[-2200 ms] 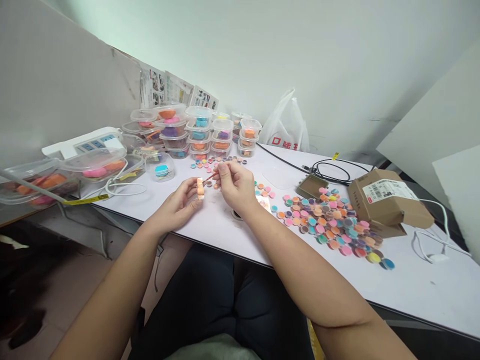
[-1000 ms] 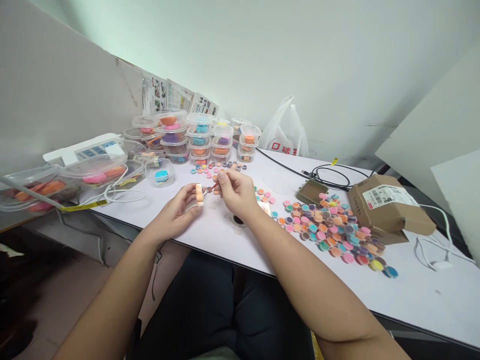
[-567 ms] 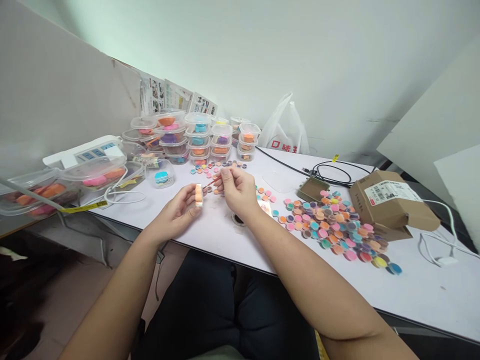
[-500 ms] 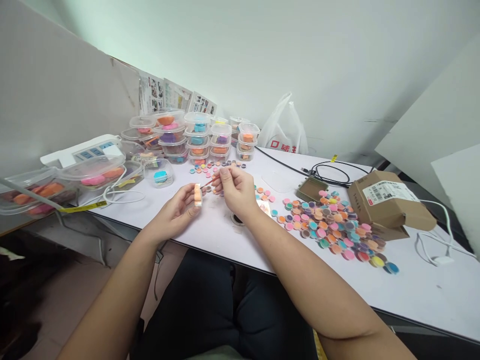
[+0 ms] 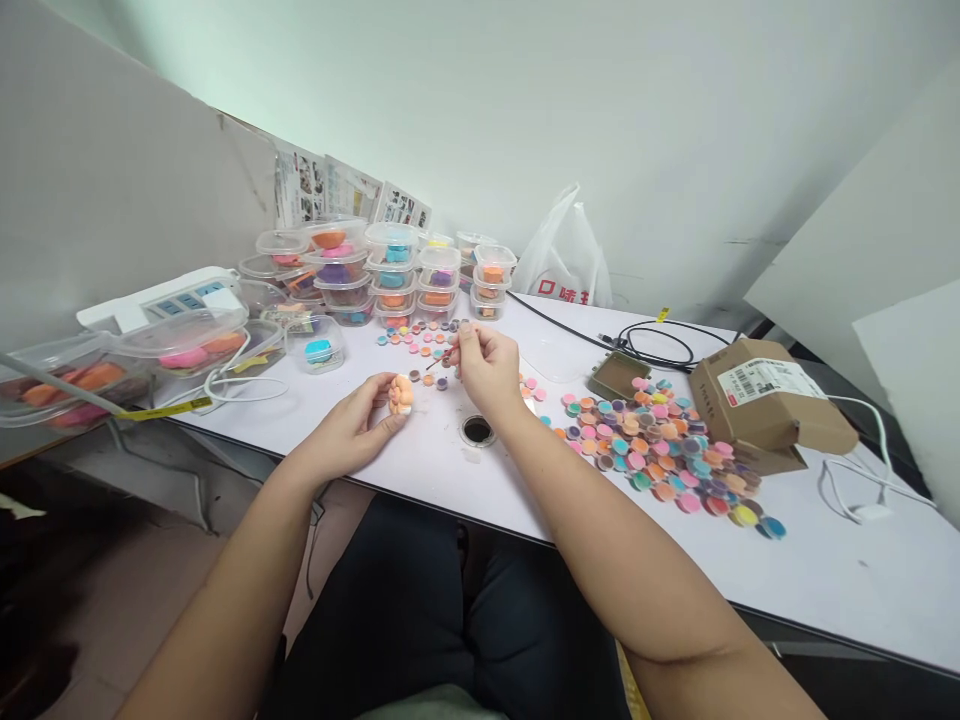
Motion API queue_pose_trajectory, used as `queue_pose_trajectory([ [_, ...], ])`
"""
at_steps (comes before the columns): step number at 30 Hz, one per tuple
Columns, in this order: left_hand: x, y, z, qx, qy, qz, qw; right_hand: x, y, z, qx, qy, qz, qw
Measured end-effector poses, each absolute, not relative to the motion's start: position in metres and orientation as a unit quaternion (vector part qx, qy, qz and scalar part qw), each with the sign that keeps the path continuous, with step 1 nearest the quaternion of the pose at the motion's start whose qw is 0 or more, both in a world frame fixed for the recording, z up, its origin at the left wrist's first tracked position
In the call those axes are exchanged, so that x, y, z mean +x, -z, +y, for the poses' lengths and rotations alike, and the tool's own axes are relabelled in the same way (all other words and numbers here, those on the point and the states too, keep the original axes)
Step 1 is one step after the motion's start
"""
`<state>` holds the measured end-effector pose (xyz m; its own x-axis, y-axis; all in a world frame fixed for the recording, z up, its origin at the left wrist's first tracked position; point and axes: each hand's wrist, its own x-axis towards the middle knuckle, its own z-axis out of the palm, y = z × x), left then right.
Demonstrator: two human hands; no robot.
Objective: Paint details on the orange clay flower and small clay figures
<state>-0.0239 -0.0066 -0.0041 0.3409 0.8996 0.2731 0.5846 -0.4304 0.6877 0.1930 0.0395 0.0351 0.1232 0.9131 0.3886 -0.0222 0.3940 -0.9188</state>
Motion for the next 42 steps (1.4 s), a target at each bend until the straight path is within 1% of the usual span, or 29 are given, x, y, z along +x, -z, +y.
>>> queue_pose_trajectory([
  [4, -0.021, -0.001, -0.007, 0.826, -0.22, 0.49, 0.169, 0.2, -0.036, 0.046, -0.44, -0.389, -0.495, 0.641],
  [9, -0.022, 0.001, 0.0, 0.848, -0.185, 0.472, 0.155, 0.202, -0.034, 0.049, -0.437, -0.397, -0.496, 0.637],
  [18, -0.012, 0.0, -0.003, 0.79, -0.22, 0.553, 0.147, 0.204, -0.032, 0.051, -0.438, -0.407, -0.505, 0.622],
  [26, -0.022, 0.005, -0.001, 0.811, -0.298, 0.477, 0.16, 0.21, -0.029, 0.054, -0.467, -0.35, -0.528, 0.617],
  [30, -0.021, 0.004, -0.005, 0.819, -0.324, 0.454, 0.136, 0.214, -0.023, 0.058, -0.478, -0.294, -0.591, 0.58],
  [33, -0.02, 0.002, -0.009, 0.816, -0.345, 0.447, 0.124, 0.215, -0.017, 0.061, -0.473, -0.25, -0.657, 0.531],
  [37, -0.022, 0.0, -0.011, 0.797, -0.367, 0.449, 0.167, 0.21, -0.011, 0.062, -0.446, -0.221, -0.724, 0.478],
  [42, -0.027, 0.004, -0.006, 0.736, -0.437, 0.417, 0.305, 0.198, -0.007, 0.06, -0.425, -0.204, -0.766, 0.438],
])
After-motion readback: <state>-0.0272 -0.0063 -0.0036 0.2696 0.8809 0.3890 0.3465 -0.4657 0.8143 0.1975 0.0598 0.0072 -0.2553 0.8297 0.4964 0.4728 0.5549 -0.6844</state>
